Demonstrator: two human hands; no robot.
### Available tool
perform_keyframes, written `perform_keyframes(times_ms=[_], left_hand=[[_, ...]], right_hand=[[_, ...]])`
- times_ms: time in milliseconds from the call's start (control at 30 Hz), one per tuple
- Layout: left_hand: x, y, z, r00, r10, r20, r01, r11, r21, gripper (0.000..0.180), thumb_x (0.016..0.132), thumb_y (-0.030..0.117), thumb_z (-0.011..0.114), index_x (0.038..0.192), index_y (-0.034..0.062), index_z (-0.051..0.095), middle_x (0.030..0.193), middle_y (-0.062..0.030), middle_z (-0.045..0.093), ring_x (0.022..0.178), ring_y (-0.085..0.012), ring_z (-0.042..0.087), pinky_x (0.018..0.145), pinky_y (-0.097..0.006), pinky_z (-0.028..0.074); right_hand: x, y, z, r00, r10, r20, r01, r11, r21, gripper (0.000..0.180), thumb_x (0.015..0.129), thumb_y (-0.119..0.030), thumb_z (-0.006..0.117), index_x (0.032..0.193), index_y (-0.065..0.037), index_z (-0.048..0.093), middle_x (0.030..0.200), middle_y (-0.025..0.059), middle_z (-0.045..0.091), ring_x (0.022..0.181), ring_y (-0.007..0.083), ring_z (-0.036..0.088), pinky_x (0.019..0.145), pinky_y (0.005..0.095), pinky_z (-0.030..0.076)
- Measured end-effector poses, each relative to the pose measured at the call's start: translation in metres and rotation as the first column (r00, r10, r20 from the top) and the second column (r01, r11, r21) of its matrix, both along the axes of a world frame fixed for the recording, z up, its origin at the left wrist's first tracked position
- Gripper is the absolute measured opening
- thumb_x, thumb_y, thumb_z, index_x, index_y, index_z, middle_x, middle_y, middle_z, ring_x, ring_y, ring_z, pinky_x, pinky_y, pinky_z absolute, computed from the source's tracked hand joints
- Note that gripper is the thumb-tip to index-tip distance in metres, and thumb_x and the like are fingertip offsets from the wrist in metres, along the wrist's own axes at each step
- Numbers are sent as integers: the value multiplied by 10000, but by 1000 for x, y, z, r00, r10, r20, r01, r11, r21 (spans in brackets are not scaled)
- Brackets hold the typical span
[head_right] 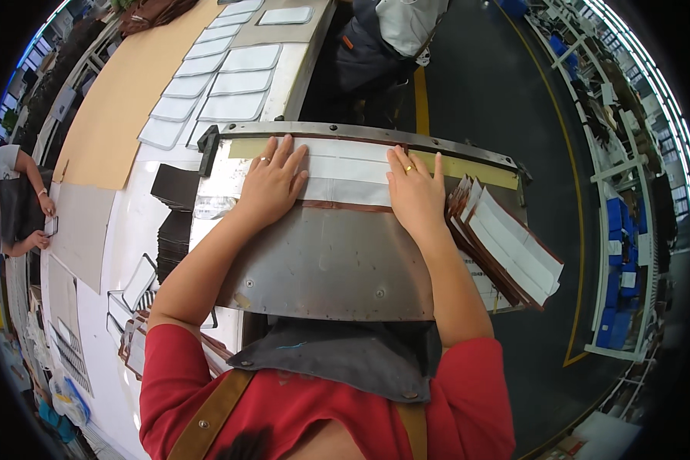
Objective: The person repeatedly picks up white paper sheets and brown cardboard frames from a table, inserts the paper into the frames, and presses the assembly into a metal jig to secure it. The finished units are stacked on the table to the left.
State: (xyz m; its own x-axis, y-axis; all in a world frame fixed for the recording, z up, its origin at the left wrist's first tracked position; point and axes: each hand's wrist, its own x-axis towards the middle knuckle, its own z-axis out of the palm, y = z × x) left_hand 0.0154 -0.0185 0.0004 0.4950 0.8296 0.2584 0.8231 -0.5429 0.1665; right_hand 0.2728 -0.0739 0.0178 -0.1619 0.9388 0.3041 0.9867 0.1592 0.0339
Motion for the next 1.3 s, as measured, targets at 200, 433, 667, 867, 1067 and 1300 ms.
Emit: perform_keyframes(times_ms=[200, 433, 667, 867, 1067, 1300], left_hand=[[2, 3, 0, 1000, 13, -6, -13, 999, 34, 436, 943, 336, 461, 1339, 155, 460, 1423, -187, 385, 1294, -419, 368, 1045, -473, 306], [5, -3, 10, 999, 38, 21, -40, 994, 99, 411, 877, 291, 565, 1259, 142, 534, 1145, -152, 528, 1076, -339, 508, 946, -452, 372], [4, -5, 11, 1000, 20, 14, -22, 992, 124, 378, 855, 231, 596, 1199, 78, 559, 1087, -162, 548, 1035, -339, 530, 875, -403, 430], [3, -7, 10, 999, 1, 37, -8, 983, 185, 342, 870, 226, 582, 1179, 79, 575, 1087, -163, 557, 1044, -349, 531, 870, -415, 430], [-3, -4, 18, 996, 5, 86, -10, 998, 64, 269, 881, 199, 569, 1133, 112, 602, 1055, -129, 561, 1024, -336, 529, 852, -421, 423], [-18, 7, 10, 957, 81, 280, -123, 983, 135, 310, 832, 272, 621, 1072, 81, 576, 1077, -77, 546, 1054, -301, 518, 909, -416, 369]], right_hand=[[-2, 6, -4, 1000, 30, -3, -30, 993, 116, 332, 890, -157, 542, 1206, -63, 580, 1231, 70, 590, 1126, 245, 539, 1066, 503, 293], [-9, 5, -3, 982, 150, -112, -128, 974, 185, 281, 800, -15, 544, 1061, -34, 644, 1094, 84, 631, 1010, 265, 590, 866, 342, 497], [-12, 2, -6, 988, 148, -45, -139, 977, 161, 336, 770, -19, 545, 1101, 9, 597, 1121, 124, 615, 1026, 277, 582, 906, 351, 477], [-11, 1, -6, 989, 148, -21, -143, 975, 172, 328, 775, -20, 548, 1098, -4, 604, 1118, 113, 622, 1028, 277, 590, 900, 348, 481], [-9, -3, -3, 983, 179, -31, -170, 969, 180, 317, 780, -45, 566, 1092, -12, 610, 1052, 101, 634, 1006, 277, 587, 910, 380, 453], [-40, 19, 14, 905, 305, -295, -295, 952, 81, 316, 804, -148, 636, 1100, -41, 611, 1050, 82, 582, 1012, 266, 535, 891, 393, 421]])
